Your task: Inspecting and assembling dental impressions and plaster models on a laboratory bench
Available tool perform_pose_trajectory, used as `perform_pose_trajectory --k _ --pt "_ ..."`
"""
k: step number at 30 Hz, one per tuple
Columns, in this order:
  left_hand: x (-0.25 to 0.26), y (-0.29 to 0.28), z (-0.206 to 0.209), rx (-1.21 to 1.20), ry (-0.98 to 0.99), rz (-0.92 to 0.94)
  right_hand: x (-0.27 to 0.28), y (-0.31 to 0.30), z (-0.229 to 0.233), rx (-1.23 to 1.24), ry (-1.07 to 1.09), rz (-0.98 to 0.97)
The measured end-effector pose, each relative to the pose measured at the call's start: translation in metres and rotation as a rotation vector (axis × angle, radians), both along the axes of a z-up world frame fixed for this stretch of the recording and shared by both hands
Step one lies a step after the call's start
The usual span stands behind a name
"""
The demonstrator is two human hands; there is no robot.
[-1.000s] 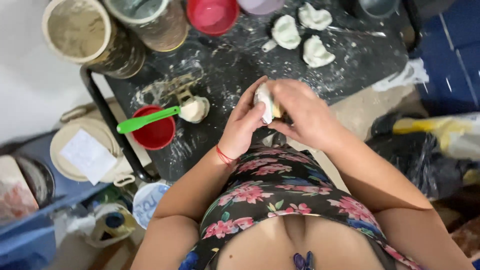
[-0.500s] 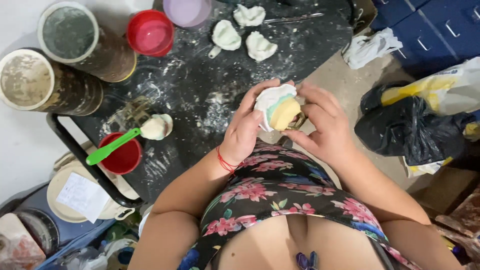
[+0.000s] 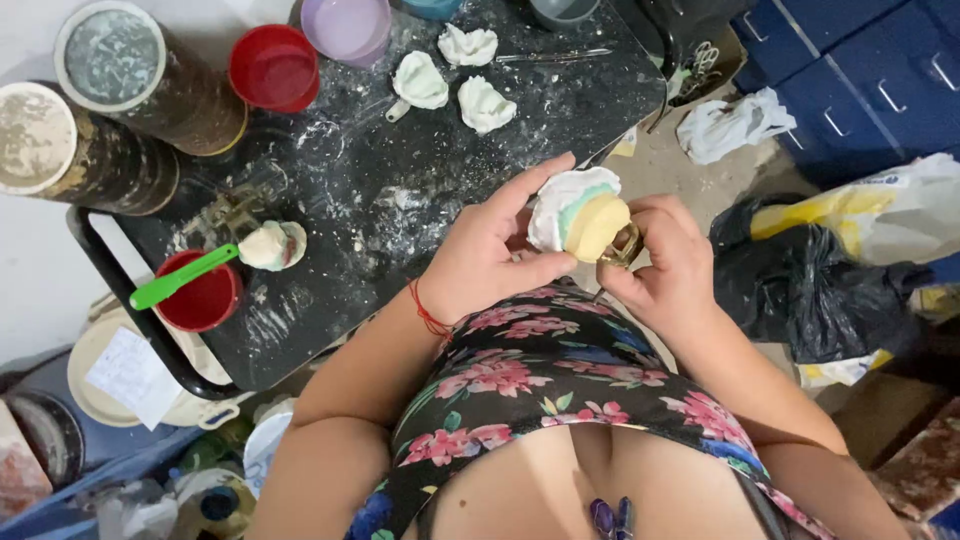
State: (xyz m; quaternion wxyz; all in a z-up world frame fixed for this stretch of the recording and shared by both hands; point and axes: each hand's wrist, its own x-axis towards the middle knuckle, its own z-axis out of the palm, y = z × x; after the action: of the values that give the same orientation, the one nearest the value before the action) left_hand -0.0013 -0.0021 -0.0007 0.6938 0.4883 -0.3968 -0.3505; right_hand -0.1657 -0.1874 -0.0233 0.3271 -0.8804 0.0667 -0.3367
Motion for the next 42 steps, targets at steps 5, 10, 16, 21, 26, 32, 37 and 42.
perform_pose_trajectory --k 5,10,16,21,26,32,37,42 --pt "-0.002 -0.006 -0.015 0.017 -0.002 0.019 0.001 -0.009 -0.005 0.009 0.016 0.011" --pt "0.0 -0.006 0.006 0.101 -0.063 0.037 0.007 -0.013 0.0 -0.019 -0.014 0.025" --pt "0.01 -0.012 0.003 0.072 -0.081 0.064 0.009 -0.021 -0.002 -0.109 -0.026 0.044" --pt "0.012 -0.01 -0.001 0.088 -0.084 0.013 0.011 -0.023 0.001 -0.147 -0.042 0.065" --pt "0.015 -0.014 0.006 0.089 -0.065 -0.016 0.013 -0.025 0.0 -0.202 -0.056 0.054" --pt "0.019 -0.015 -0.002 0.093 -0.109 -0.049 0.012 -0.029 0.003 -0.284 -0.083 0.069" --pt "0.02 -0.014 0.011 0.113 -0.175 -0.072 0.013 -0.029 0.012 -0.306 -0.086 0.067" --pt "0.021 -0.02 0.01 0.159 -0.323 0.006 0.012 -0.032 0.009 -0.397 -0.09 0.085"
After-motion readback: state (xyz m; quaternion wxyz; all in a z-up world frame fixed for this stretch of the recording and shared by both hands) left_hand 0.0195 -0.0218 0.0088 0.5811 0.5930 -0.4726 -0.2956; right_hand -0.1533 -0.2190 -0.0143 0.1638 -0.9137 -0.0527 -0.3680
